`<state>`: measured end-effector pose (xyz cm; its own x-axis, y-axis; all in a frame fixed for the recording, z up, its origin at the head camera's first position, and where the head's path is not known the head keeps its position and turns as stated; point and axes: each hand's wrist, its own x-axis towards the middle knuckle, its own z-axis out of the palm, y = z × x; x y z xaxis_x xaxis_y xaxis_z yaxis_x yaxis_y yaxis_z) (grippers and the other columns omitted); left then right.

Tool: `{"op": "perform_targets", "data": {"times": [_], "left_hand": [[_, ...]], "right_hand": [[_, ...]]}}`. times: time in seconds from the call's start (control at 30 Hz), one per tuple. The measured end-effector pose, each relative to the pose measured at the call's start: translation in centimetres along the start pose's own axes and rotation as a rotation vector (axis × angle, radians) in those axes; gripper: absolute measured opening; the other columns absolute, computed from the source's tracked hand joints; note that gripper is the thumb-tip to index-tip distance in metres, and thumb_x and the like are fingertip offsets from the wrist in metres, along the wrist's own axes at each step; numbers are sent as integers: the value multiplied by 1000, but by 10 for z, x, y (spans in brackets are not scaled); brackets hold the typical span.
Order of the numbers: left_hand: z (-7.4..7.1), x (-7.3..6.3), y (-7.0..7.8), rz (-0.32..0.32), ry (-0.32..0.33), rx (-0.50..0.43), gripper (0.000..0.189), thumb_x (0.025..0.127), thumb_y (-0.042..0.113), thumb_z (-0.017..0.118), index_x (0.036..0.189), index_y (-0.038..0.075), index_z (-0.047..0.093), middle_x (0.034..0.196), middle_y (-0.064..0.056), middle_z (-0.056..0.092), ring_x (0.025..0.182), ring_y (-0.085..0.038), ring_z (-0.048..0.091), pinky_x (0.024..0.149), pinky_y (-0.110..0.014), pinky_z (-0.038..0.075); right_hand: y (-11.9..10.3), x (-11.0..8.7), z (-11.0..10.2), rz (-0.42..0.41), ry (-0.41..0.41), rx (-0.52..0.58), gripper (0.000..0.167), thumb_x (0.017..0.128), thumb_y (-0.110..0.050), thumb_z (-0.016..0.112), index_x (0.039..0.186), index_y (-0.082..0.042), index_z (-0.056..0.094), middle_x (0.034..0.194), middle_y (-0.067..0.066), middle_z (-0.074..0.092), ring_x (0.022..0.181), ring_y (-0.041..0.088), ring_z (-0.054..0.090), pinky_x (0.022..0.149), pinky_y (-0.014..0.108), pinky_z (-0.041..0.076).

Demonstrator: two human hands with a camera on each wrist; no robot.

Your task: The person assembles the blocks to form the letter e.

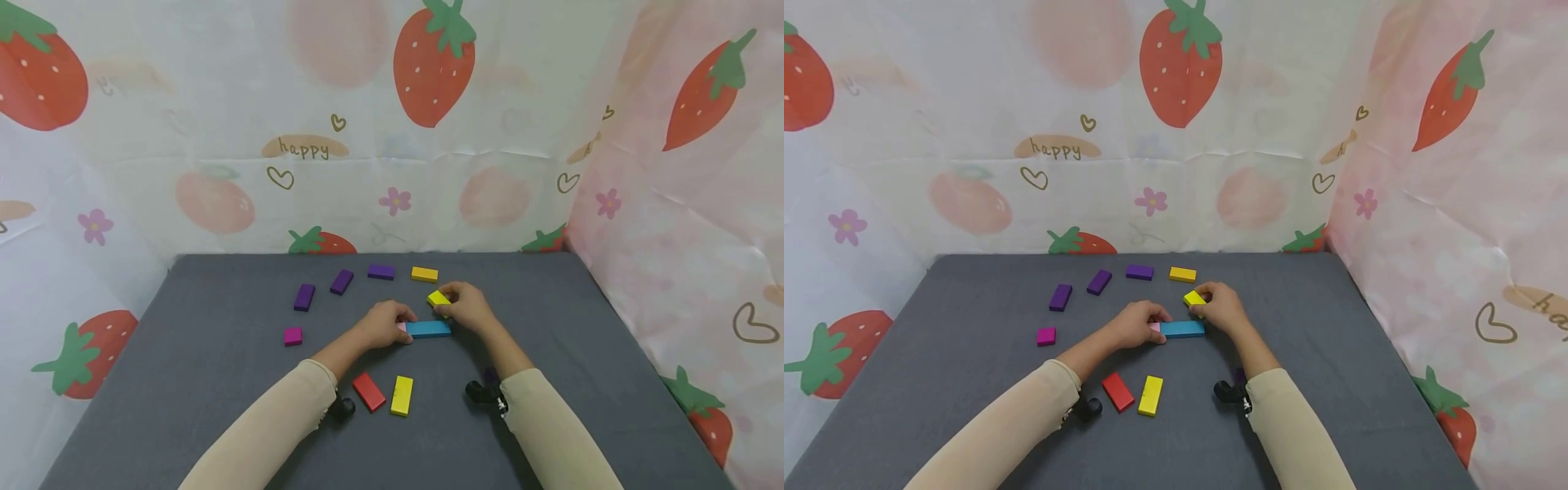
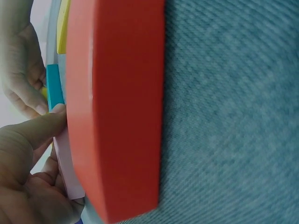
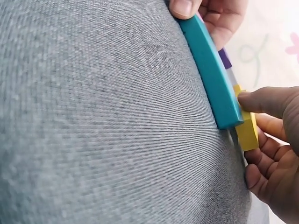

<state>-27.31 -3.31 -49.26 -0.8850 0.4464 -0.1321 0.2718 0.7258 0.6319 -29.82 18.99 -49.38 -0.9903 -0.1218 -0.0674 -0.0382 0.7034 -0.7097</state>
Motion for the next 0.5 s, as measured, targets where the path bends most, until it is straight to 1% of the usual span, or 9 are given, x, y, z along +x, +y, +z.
{"op": "perform_targets", "data": {"times": [0.23, 0.5], "left_hand": [[0, 1, -2, 14, 1, -10, 34, 88, 17, 82, 120, 14, 74, 109, -1, 69, 97, -16, 59, 96, -38, 49], [2, 2, -3, 18, 5, 0, 33, 88, 18, 83, 119, 14, 74, 105, 0, 68, 93, -15, 57, 91, -36, 49]], "right_hand": [[4, 1, 2, -35, -16, -36, 47, 90, -24, 80, 131, -4, 66, 119, 12, 69, 104, 26, 62, 91, 43, 52], [5, -3, 1, -50, -27, -49, 47, 91, -25, 79, 131, -4, 66, 120, 13, 68, 106, 27, 62, 94, 46, 51]]}}
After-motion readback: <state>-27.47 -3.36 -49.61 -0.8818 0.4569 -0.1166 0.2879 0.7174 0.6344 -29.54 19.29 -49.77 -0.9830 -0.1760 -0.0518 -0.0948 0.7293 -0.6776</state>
